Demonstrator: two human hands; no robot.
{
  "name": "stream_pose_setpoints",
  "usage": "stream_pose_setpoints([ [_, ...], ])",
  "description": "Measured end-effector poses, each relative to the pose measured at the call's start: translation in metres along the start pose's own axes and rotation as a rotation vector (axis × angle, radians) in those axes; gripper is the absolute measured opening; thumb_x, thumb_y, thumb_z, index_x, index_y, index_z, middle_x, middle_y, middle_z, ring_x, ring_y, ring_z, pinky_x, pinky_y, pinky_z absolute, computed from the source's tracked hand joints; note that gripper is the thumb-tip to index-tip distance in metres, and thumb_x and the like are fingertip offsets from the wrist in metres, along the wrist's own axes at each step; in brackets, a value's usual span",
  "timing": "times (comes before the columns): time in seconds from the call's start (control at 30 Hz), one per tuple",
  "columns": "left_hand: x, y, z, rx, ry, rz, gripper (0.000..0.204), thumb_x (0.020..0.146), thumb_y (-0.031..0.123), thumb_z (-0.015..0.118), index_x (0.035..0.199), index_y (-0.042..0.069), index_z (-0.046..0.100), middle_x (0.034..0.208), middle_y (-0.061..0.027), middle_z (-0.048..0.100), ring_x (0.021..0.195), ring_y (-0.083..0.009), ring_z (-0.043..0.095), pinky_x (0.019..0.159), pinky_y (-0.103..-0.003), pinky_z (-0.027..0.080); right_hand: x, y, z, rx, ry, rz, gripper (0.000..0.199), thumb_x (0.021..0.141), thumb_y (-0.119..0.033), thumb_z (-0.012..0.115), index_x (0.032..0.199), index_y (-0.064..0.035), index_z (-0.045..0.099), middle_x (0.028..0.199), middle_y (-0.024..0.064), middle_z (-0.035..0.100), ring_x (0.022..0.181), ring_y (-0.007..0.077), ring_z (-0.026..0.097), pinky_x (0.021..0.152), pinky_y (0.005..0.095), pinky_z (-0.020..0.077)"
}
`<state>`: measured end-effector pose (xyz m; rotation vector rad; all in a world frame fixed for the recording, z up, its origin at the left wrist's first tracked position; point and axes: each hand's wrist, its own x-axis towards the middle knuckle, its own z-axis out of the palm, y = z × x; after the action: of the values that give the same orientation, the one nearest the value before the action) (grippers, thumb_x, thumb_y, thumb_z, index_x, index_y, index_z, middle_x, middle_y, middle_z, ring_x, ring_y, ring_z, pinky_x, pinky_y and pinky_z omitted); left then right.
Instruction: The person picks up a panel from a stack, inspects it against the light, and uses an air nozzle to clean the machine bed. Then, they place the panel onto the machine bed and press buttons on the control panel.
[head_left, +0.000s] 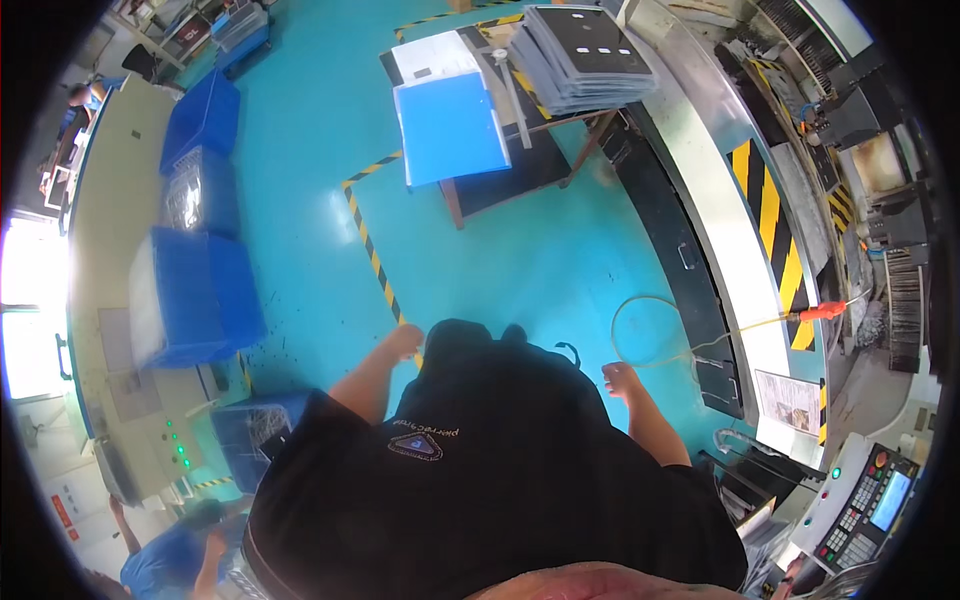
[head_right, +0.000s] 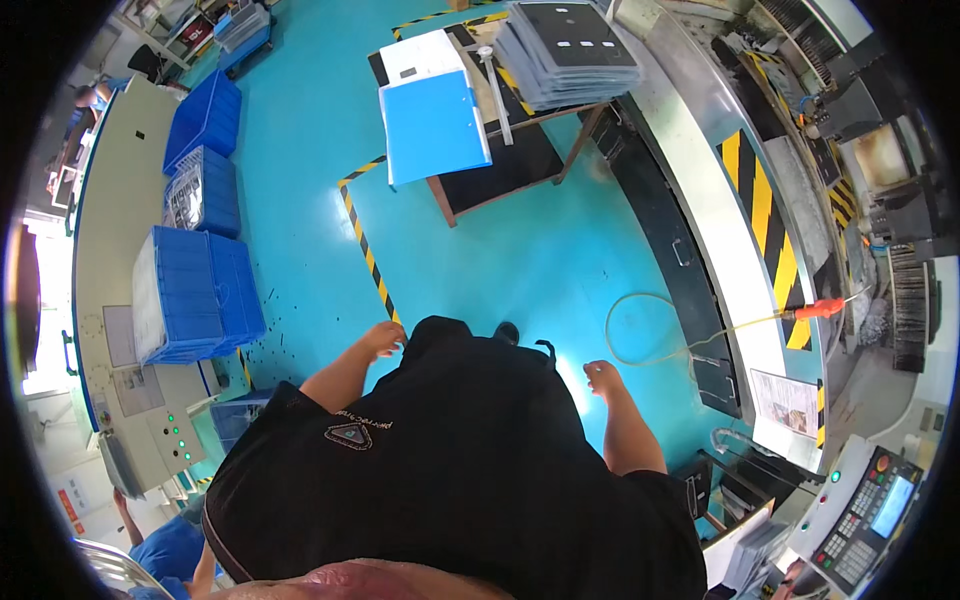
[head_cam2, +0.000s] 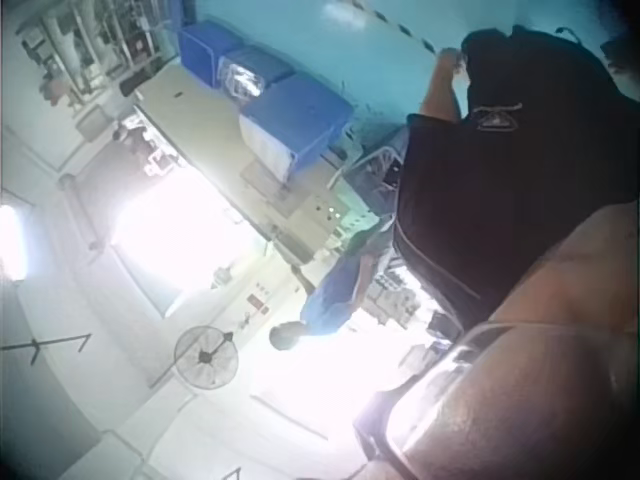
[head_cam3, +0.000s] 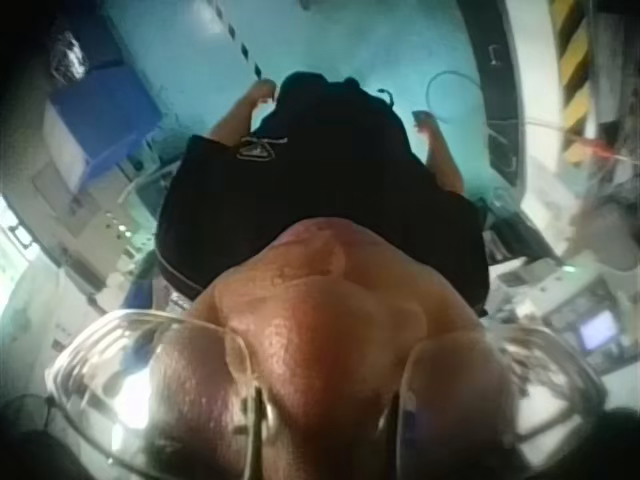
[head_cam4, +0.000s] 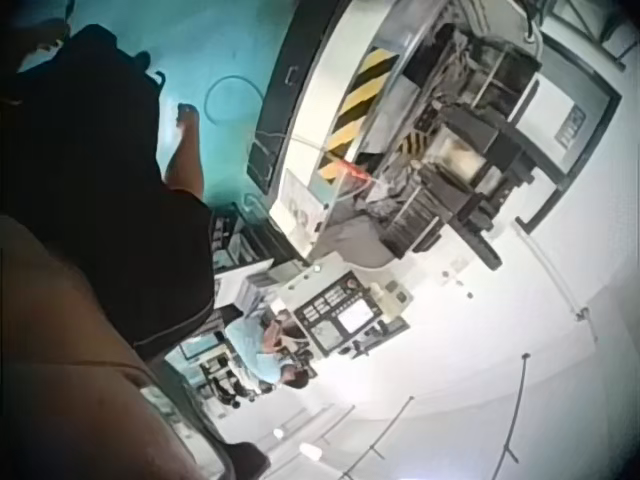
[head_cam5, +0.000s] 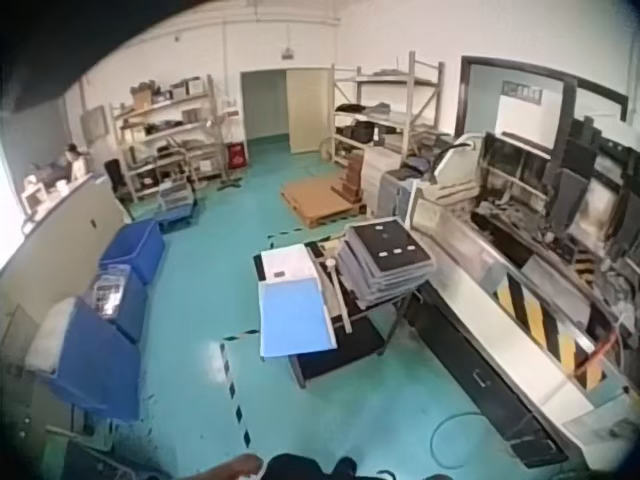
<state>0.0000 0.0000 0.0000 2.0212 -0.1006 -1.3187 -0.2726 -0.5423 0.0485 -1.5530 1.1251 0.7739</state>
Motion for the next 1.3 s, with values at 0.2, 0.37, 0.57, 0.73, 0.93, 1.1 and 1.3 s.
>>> stream_pose_setpoints([
  [0.2, 0.051, 0.172, 0.025, -0.306, -0.07, -0.216, 0.031, 0.087, 0.026, 0.062, 0.117, 0.015, 0.06, 0.102, -0.0032, 0.063, 0.087, -0.0206, 0.062, 0.08, -0.038, 0.05, -0.002, -0.013, -0.087, 0.099, 0.067, 0.038, 0.038, 0.093, -0.035, 0.058, 0.122, -0.0101, 0.059, 0.104, 0.0085, 0.063, 0.086, 0.0224, 0.063, 0.073, 0.0398, 0.0532],
  [0.37, 0.134, 0.248, -0.022, -0.706, -0.019, -0.141, 0.037, 0.091, 0.03, 0.064, 0.123, 0.016, 0.054, 0.114, -0.0075, 0.062, 0.1, -0.0228, 0.061, 0.082, -0.04, 0.051, 0.004, -0.032, -0.126, 0.171, 0.165, 0.072, 0.038, 0.095, -0.035, 0.057, 0.123, -0.0106, 0.057, 0.106, 0.0091, 0.064, 0.088, 0.0228, 0.063, 0.073, 0.0403, 0.0532],
  [0.57, 0.244, 0.314, -0.076, -1.526, 0.213, -0.024, 0.039, 0.094, 0.033, 0.062, 0.124, 0.01, 0.051, 0.112, -0.0114, 0.063, 0.099, -0.0289, 0.063, 0.084, -0.047, 0.054, 0.013, -0.086, -0.171, 0.224, 0.25, 0.116, 0.037, 0.095, -0.033, 0.057, 0.123, -0.0087, 0.058, 0.103, 0.0093, 0.064, 0.084, 0.0222, 0.063, 0.07, 0.0392, 0.0548],
  [0.73, 0.282, 0.357, -0.104, -1.812, 0.242, 0.188, 0.022, 0.1, 0.022, 0.054, 0.115, 0.006, 0.051, 0.104, -0.0105, 0.063, 0.087, -0.0275, 0.066, 0.08, -0.043, 0.06, 0.025, -0.129, -0.218, 0.336, 0.323, 0.168, 0.034, 0.095, -0.033, 0.056, 0.12, -0.0088, 0.058, 0.101, 0.0083, 0.062, 0.08, 0.0193, 0.061, 0.068, 0.038, 0.0531],
  [0.93, 0.281, 0.404, -0.176, -1.767, 0.599, 0.275, 0.014, 0.102, 0.017, 0.05, 0.11, 0.005, 0.05, 0.1, -0.0087, 0.062, 0.085, -0.0233, 0.066, 0.078, -0.039, 0.061, 0.044, -0.169, -0.242, 0.313, 0.306, 0.166, 0.038, 0.095, -0.034, 0.056, 0.124, -0.0096, 0.057, 0.101, 0.0067, 0.061, 0.078, 0.0173, 0.06, 0.066, 0.0364, 0.052],
  [1.1, 0.319, 0.411, -0.218, -1.769, 0.536, 0.159, 0.012, 0.1, 0.017, 0.051, 0.103, 0.005, 0.054, 0.096, -0.0109, 0.065, 0.083, -0.0285, 0.067, 0.074, -0.041, 0.061, 0.069, -0.189, -0.253, 0.322, 0.254, 0.199, 0.036, 0.095, -0.035, 0.057, 0.123, -0.0116, 0.058, 0.099, 0.005, 0.061, 0.077, 0.0163, 0.059, 0.065, 0.0346, 0.0509],
  [1.3, 0.304, 0.415, -0.203, -0.52, 0.217, -0.254, 0.017, 0.094, 0.023, 0.056, 0.096, 0.007, 0.059, 0.081, -0.0099, 0.067, 0.067, -0.0231, 0.066, 0.056, -0.036, 0.056, 0.105, -0.198, -0.281, 0.382, 0.376, 0.092, 0.029, 0.095, -0.031, 0.057, 0.119, -0.0143, 0.056, 0.094, 0.0052, 0.061, 0.076, 0.0172, 0.058, 0.073, 0.0405, 0.0505],
])
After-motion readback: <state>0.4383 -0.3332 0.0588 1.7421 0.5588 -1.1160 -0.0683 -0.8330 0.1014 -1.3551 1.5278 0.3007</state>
